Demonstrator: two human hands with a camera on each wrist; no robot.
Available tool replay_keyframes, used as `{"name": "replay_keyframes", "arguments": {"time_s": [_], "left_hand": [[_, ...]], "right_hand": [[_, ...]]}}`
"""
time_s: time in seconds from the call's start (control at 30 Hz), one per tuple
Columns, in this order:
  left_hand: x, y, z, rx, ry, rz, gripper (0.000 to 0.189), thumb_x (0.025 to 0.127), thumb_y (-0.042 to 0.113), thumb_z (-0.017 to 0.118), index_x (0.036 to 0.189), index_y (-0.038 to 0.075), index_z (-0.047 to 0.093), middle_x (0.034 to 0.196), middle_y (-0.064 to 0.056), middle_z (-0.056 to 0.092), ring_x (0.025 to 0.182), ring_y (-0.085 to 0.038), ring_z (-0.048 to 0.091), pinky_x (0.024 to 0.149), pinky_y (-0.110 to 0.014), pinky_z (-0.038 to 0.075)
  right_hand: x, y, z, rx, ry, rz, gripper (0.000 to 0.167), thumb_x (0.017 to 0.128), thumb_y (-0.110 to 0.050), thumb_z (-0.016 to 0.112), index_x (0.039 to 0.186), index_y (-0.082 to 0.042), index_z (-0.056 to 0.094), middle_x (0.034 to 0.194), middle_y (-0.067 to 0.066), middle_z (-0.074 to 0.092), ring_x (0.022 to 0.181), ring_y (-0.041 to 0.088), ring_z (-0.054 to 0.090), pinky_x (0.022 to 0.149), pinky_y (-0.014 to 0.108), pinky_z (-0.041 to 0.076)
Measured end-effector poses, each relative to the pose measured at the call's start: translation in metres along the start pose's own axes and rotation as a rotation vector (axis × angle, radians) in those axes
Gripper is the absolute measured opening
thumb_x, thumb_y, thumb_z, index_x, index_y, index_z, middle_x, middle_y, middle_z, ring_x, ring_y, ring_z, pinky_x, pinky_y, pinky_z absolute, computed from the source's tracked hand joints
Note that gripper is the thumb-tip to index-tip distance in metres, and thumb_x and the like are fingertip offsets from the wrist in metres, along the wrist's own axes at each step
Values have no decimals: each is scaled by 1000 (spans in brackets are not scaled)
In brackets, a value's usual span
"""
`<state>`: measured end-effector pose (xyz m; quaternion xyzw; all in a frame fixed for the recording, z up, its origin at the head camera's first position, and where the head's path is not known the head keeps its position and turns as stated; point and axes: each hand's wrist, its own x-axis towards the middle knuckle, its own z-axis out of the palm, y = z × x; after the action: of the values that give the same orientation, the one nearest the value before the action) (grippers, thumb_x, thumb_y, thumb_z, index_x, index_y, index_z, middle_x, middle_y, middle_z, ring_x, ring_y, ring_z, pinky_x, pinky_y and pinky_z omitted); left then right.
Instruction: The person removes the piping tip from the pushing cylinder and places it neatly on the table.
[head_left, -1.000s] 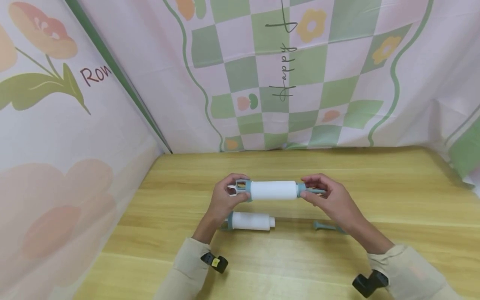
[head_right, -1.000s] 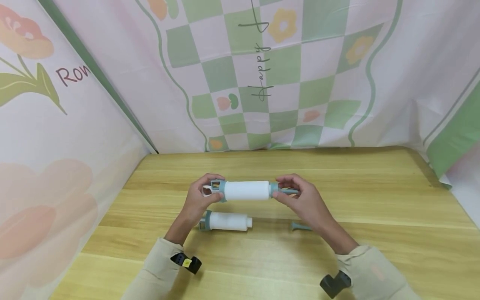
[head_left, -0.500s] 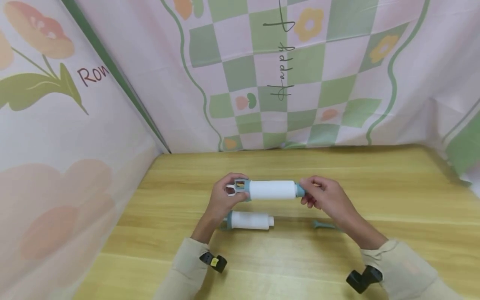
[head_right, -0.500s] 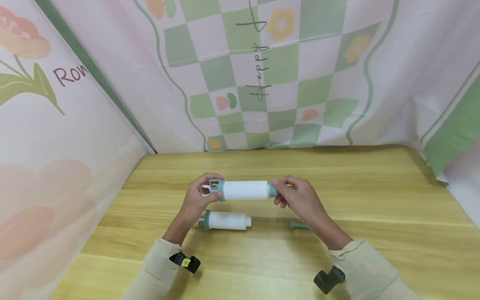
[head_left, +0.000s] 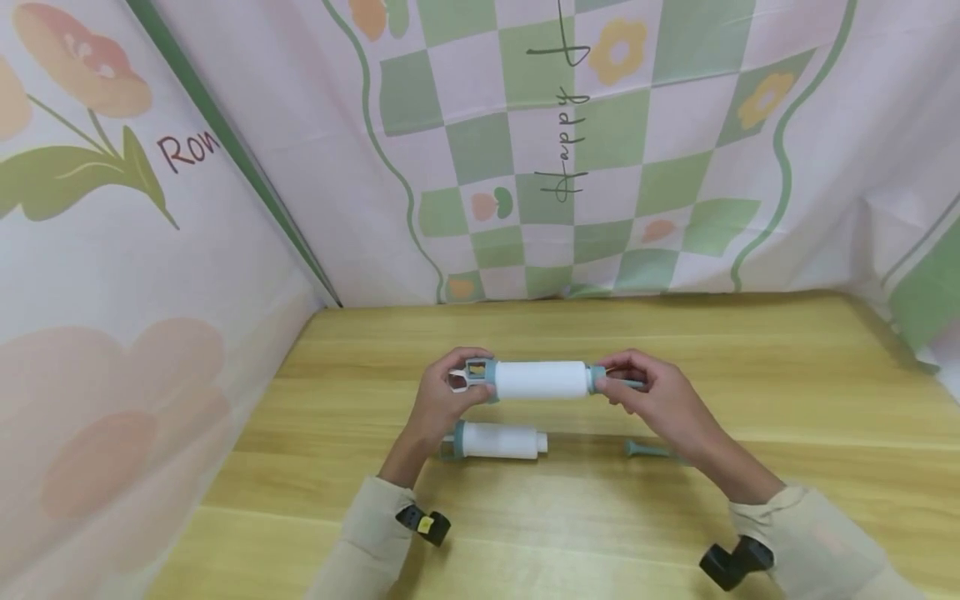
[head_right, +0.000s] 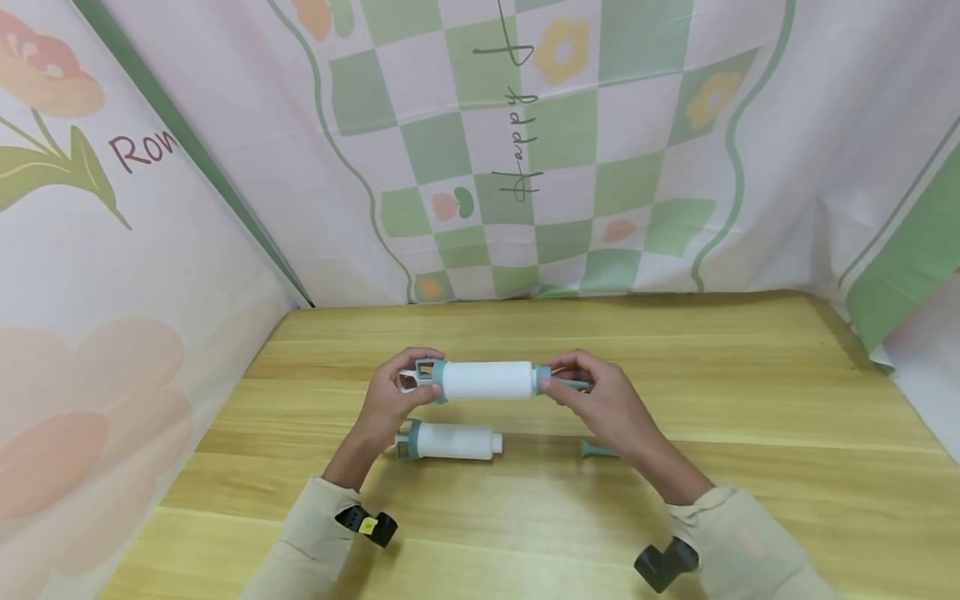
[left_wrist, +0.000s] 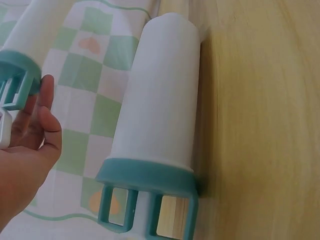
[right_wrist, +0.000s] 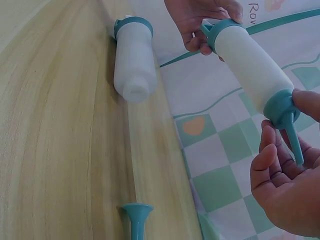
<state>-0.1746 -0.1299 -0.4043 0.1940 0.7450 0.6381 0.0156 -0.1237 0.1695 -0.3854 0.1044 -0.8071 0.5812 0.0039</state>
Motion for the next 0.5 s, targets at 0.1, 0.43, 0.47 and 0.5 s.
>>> {"name": "replay_keyframes", "arguments": {"time_s": [0.1, 0.43, 0.47, 0.5], "left_hand": [[0, 0, -1, 1, -5, -5, 39, 84, 11, 74, 123, 12, 68, 114, -9, 60, 82, -23, 57, 72, -41, 55], [0, 2, -7, -33, -41, -24, 41, 85, 10, 76, 125, 10, 67, 112, -19, 58, 87, -27, 60, 80, -55, 55], [0, 3, -8, -35, -46, -27, 42, 85, 9, 77, 126, 10, 66, 113, -19, 59, 86, -28, 61, 80, -56, 55], [0, 4, -9, -36, -49, -31, 42, 85, 9, 77, 126, 10, 66, 113, -18, 59, 86, -28, 61, 80, -57, 55]], "right_hand": [[-1, 1, -1, 16, -4, -13, 36, 99, -24, 66, 124, 1, 60, 108, 15, 63, 88, 19, 64, 69, 28, 52], [-3, 5, -8, 4, 17, -43, 34, 99, -20, 65, 125, 1, 59, 106, 15, 62, 87, 17, 64, 68, 26, 53], [-4, 5, -8, 0, 18, -44, 34, 99, -20, 65, 125, 1, 59, 106, 14, 63, 87, 17, 64, 68, 26, 53], [-4, 6, -9, -2, 18, -44, 34, 100, -21, 65, 125, 1, 59, 106, 14, 63, 87, 17, 64, 68, 26, 53]]}}
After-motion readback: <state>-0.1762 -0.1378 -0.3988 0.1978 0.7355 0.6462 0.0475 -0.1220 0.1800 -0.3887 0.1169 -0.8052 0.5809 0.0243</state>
